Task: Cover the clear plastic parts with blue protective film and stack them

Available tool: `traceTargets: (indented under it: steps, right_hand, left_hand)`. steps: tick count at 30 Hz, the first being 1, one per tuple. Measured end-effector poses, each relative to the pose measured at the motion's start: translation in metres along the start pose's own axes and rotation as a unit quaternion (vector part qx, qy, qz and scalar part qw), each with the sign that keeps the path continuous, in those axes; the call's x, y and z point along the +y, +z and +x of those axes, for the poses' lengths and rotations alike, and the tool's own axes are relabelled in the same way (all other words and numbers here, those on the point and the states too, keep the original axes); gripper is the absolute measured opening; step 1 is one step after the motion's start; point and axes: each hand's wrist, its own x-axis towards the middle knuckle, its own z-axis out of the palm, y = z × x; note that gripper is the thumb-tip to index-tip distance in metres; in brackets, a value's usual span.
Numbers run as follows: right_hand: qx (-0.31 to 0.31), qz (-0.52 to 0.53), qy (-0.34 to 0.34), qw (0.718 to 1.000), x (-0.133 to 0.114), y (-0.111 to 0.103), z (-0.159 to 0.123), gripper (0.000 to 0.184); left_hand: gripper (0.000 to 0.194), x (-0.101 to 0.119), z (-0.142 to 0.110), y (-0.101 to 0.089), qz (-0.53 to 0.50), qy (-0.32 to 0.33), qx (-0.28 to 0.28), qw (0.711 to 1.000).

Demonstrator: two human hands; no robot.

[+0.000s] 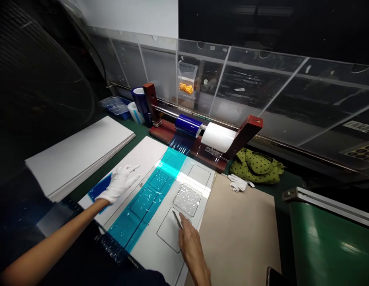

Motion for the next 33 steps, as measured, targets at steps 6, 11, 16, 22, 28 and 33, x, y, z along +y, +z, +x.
traceTargets:
  steps: [6, 11, 16, 22, 28, 33]
  right_hand:
    - [-0.128, -0.137, -0.071, 0.98, -0.051, 0.043, 0.013, 0.054]
    - [-0.162, -0.233, -0.083, 0.955, -0.079, 0.08, 0.032, 0.054]
    - [-0.175, -0.28, -0.074, 0.941, -0.109, 0.104, 0.052, 0.046]
    - [-0.191, -0.314, -0.068, 0.927, -0.132, 0.128, 0.072, 0.045]
    - [-0.202, -0.333, -0.074, 0.918, -0.143, 0.139, 0.086, 0.042]
    - [-0.207, -0.345, -0.08, 0.912, -0.14, 0.135, 0.085, 0.044]
  left_hand:
    - [0.037, -0.042, -0.132, 0.026, 0.039, -0.064, -0.025, 0.997]
    - [0.042, -0.055, -0.175, 0.054, 0.046, -0.007, -0.071, 0.996]
    - [0.047, -0.065, -0.171, 0.072, 0.034, -0.01, -0.079, 0.996]
    - [0.048, -0.078, -0.172, 0.079, 0.001, -0.006, -0.089, 0.996]
    - [0.049, -0.081, -0.172, 0.082, -0.033, -0.01, -0.093, 0.995]
    - [0.049, -0.081, -0.171, 0.077, -0.084, -0.046, -0.091, 0.991]
